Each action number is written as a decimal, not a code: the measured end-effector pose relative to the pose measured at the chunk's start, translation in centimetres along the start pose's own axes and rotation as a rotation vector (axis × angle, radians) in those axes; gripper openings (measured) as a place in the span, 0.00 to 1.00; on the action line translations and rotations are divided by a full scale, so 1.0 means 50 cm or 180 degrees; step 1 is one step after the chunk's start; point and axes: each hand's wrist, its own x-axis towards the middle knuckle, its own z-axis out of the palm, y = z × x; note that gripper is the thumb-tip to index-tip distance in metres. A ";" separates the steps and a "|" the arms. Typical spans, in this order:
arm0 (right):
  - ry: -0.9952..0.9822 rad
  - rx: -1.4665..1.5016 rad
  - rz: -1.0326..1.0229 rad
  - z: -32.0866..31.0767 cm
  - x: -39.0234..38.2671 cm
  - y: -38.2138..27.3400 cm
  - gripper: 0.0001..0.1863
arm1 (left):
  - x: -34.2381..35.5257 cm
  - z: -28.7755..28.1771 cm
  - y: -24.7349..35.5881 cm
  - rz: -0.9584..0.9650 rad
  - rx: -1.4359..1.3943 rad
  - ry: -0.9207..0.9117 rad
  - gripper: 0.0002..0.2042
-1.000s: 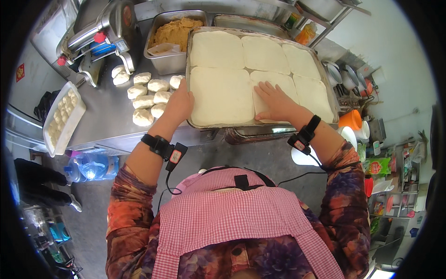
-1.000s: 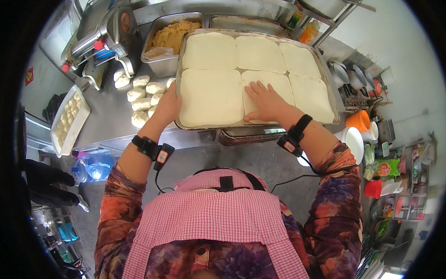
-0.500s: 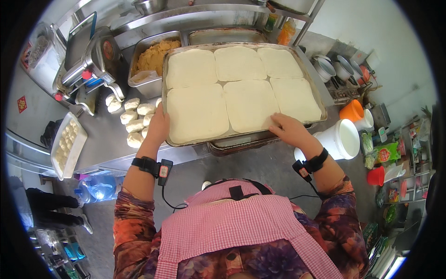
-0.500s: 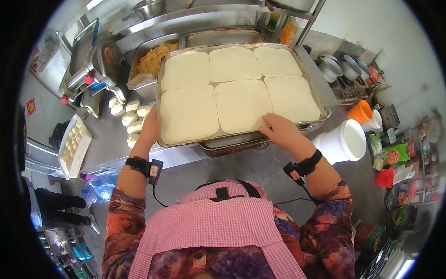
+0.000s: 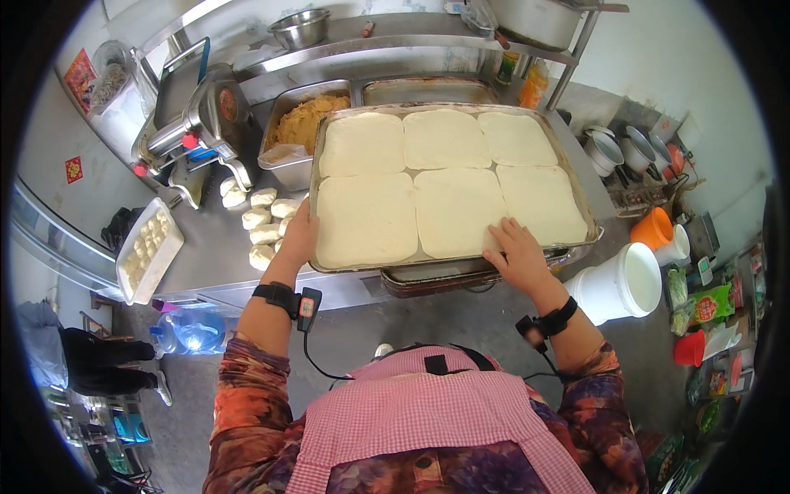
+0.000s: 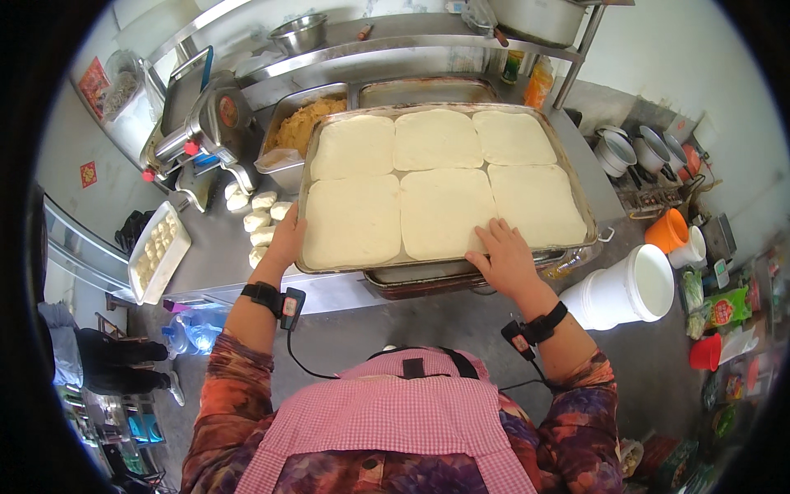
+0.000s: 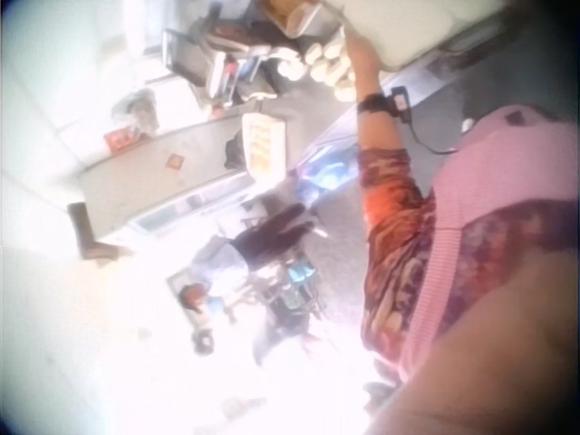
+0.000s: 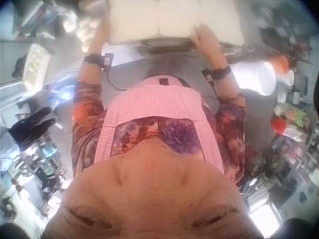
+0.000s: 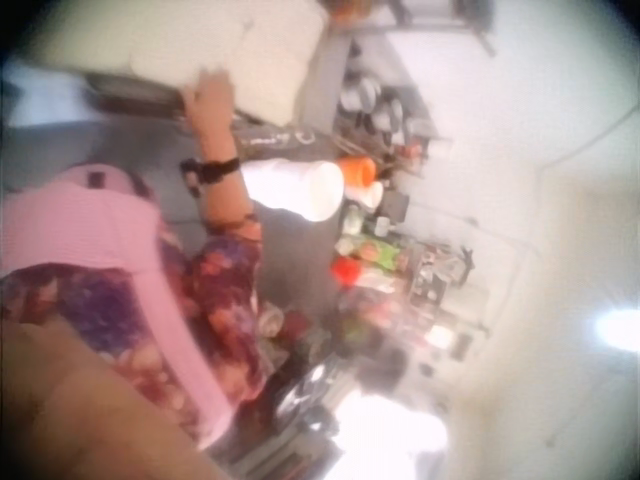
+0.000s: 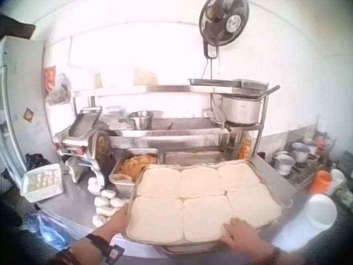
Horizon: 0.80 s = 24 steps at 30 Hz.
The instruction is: The person arranges flattened dough pieces on a metal baking tray, then places the tray into a commercial oven. Later, the person removes a tray of baked flatbreads from the oven using a cloth and tongs.
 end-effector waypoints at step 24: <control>0.0149 -0.0048 0.0134 0.010 -0.010 -0.006 0.28 | -0.007 0.004 -0.002 -0.0063 -0.0039 0.0183 0.25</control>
